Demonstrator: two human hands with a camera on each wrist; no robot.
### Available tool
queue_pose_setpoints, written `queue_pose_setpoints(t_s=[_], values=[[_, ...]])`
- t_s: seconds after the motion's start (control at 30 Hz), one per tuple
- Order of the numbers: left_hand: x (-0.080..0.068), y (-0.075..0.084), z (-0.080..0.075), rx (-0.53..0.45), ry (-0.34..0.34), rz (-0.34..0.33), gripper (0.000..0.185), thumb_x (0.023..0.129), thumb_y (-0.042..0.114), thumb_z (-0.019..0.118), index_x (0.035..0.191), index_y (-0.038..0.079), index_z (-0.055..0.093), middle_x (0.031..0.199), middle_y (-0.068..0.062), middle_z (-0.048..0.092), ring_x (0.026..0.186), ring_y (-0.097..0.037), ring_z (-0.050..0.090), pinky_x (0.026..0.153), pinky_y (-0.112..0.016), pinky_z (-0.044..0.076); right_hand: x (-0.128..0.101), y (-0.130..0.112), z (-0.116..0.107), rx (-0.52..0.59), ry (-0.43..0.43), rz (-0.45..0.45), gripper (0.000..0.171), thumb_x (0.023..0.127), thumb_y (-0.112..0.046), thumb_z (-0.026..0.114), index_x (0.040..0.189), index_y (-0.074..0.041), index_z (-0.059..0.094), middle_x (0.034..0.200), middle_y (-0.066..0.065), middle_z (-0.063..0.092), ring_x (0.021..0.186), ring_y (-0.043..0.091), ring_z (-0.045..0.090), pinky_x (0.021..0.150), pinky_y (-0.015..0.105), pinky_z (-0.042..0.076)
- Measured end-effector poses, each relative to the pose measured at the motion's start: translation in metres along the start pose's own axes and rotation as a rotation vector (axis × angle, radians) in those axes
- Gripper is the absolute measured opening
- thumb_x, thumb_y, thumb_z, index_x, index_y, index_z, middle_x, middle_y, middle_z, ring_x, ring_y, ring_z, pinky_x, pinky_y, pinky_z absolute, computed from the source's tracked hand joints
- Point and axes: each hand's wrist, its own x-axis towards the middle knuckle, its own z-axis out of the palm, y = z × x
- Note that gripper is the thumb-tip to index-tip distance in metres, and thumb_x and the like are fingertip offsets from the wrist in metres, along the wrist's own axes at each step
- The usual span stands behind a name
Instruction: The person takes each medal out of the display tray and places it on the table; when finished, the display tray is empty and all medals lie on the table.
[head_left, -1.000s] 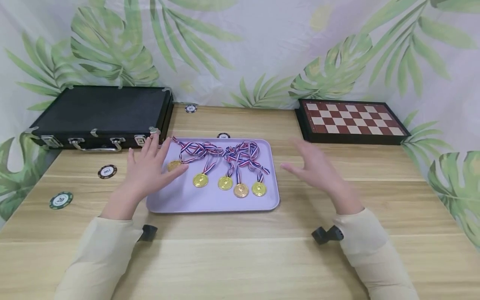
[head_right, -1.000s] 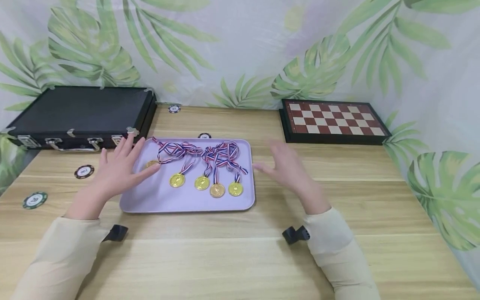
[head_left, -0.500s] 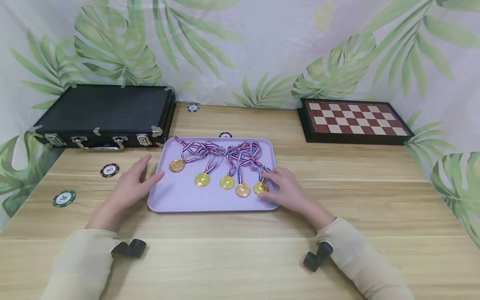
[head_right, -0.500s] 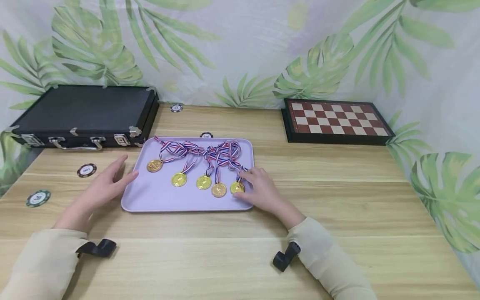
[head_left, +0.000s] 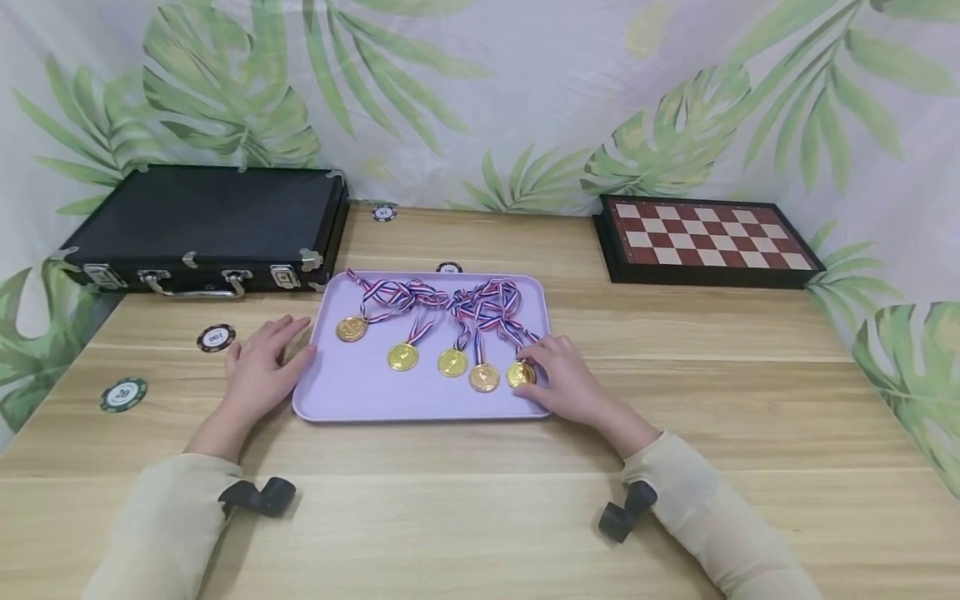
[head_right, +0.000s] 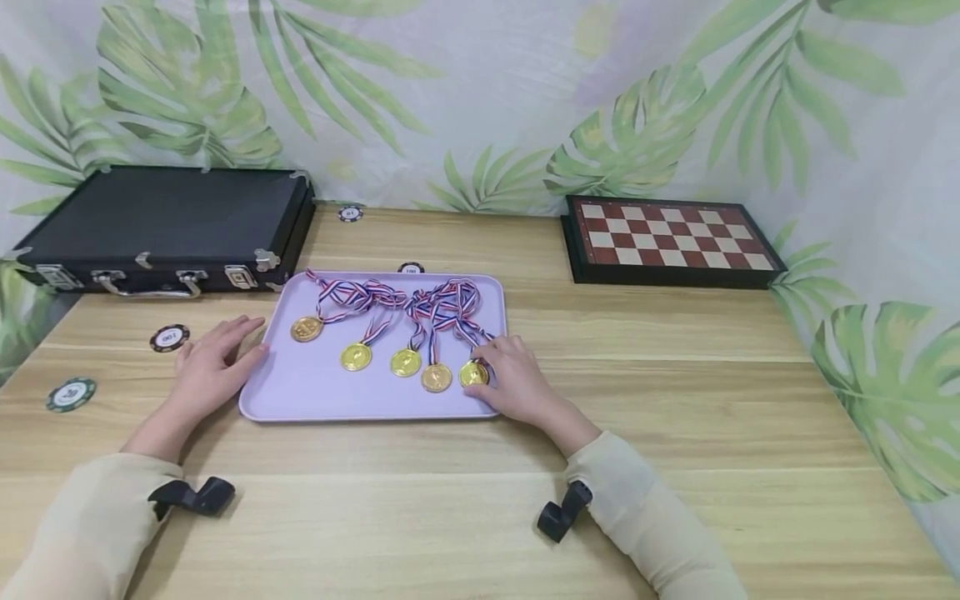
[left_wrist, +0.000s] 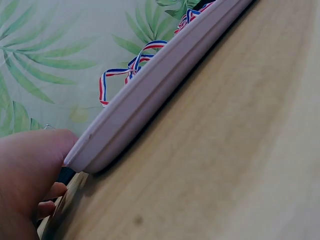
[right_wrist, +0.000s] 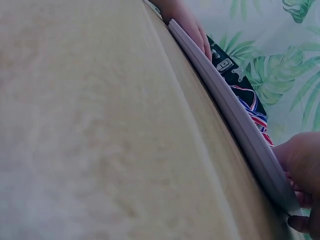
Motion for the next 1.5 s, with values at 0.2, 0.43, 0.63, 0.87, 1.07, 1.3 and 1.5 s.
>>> queue_pose_setpoints(t_s=[0.2,0.43,0.63,0.87,1.07,1.3,1.5], values=[[0.002,0.002,0.002,0.016,-0.011,0.009,0.044,0.088,0.032,0.044,0.125,0.007,0.045,0.130,-0.024,0.033,0.120,-0.042,0.021,0.091,-0.059,-0.003,-0.003,-0.001,0.000,0.068,0.015,-0.007,0.043,0.072,-0.017,0.070,0.111,-0.009,0.057,0.085,0.002,0.057,0.073,0.014,0.048,0.068,0.031,0.039],[0.001,0.004,0.002,0.014,-0.020,-0.002,0.044,0.088,0.032,0.044,0.125,0.008,0.045,0.131,-0.024,0.032,0.120,-0.042,0.020,0.091,-0.059,-0.004,-0.002,-0.018,-0.030,0.363,0.018,0.102,0.044,0.071,-0.004,0.069,0.113,-0.004,0.055,0.066,0.000,0.049,0.060,0.014,0.047,0.052,0.027,0.042],[0.001,0.004,0.002,0.006,-0.014,0.003,0.043,0.088,0.031,0.044,0.124,0.008,0.046,0.130,-0.024,0.032,0.120,-0.042,0.020,0.091,-0.059,-0.004,0.004,-0.031,-0.086,0.623,0.106,0.027,0.047,0.074,0.006,0.062,0.118,0.001,0.048,0.073,0.010,0.054,0.062,0.017,0.049,0.051,0.022,0.043],[0.001,0.004,0.000,0.003,-0.021,-0.003,0.044,0.088,0.032,0.043,0.125,0.008,0.045,0.131,-0.024,0.031,0.121,-0.042,0.018,0.091,-0.059,-0.005,0.008,-0.045,-0.141,0.837,0.252,-0.215,0.048,0.071,0.021,0.055,0.116,0.007,0.048,0.080,0.015,0.057,0.067,0.017,0.054,0.058,0.022,0.046],[0.002,0.003,0.000,0.001,-0.017,-0.002,0.044,0.088,0.032,0.043,0.124,0.007,0.046,0.131,-0.024,0.031,0.121,-0.042,0.019,0.091,-0.059,-0.004,0.001,-0.048,-0.174,0.900,0.367,-0.270,0.045,0.071,0.018,0.057,0.113,0.006,0.052,0.083,0.012,0.057,0.065,0.015,0.053,0.057,0.019,0.045],[0.001,0.003,-0.001,-0.001,-0.011,-0.005,0.044,0.088,0.032,0.043,0.124,0.007,0.046,0.130,-0.025,0.032,0.120,-0.043,0.019,0.091,-0.058,-0.005,0.019,-0.018,-0.171,0.838,0.315,0.013,0.043,0.075,0.011,0.059,0.116,0.000,0.052,0.086,0.008,0.056,0.073,0.013,0.054,0.064,0.018,0.045],[0.001,0.004,-0.001,0.005,-0.013,-0.008,0.044,0.088,0.032,0.043,0.124,0.007,0.046,0.130,-0.025,0.032,0.120,-0.043,0.020,0.091,-0.058,-0.004,0.030,0.019,-0.136,0.775,0.268,0.265,0.048,0.076,0.010,0.058,0.121,0.003,0.045,0.091,0.009,0.054,0.078,0.013,0.055,0.068,0.020,0.046]])
